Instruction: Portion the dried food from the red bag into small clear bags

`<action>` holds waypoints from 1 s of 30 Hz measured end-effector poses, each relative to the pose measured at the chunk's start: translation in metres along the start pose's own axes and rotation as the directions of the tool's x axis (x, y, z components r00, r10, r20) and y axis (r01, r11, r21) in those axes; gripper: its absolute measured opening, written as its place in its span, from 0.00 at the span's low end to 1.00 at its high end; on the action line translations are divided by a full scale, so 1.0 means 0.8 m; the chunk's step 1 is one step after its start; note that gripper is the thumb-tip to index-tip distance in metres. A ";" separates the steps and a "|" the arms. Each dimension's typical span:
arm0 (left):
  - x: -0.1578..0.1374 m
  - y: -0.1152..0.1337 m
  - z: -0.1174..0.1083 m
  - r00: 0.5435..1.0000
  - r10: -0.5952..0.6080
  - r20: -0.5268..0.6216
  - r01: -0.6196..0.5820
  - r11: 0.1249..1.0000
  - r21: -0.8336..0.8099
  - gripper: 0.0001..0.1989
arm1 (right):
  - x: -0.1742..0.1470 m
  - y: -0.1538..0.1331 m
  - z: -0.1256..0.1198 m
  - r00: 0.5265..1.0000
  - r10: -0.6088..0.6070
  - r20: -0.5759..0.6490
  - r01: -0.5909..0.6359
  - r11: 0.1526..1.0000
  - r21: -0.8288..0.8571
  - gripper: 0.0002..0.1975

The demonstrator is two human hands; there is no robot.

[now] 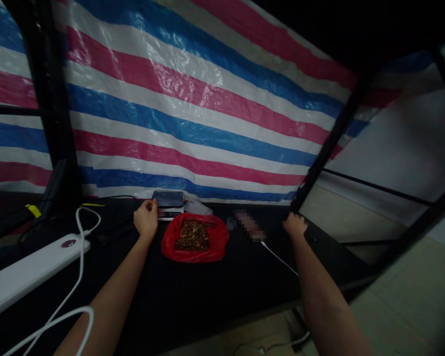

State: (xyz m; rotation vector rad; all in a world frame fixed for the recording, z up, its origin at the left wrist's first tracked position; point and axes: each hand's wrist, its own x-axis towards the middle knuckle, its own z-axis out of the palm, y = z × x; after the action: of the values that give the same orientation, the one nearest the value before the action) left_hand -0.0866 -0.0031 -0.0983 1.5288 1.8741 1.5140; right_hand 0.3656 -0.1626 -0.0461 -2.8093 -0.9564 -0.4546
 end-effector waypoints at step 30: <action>-0.014 0.030 0.020 0.936 0.183 0.301 0.026 0.816 -0.577 0.16 | 0.028 -0.071 -0.003 0.998 0.060 0.009 -0.015 0.101 0.995 0.22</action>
State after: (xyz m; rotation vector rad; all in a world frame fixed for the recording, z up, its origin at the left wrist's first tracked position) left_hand -0.0574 -0.0062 -0.0893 1.4582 1.0292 1.5303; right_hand 0.3472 -0.1051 -0.0346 -1.4581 -0.6994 0.1947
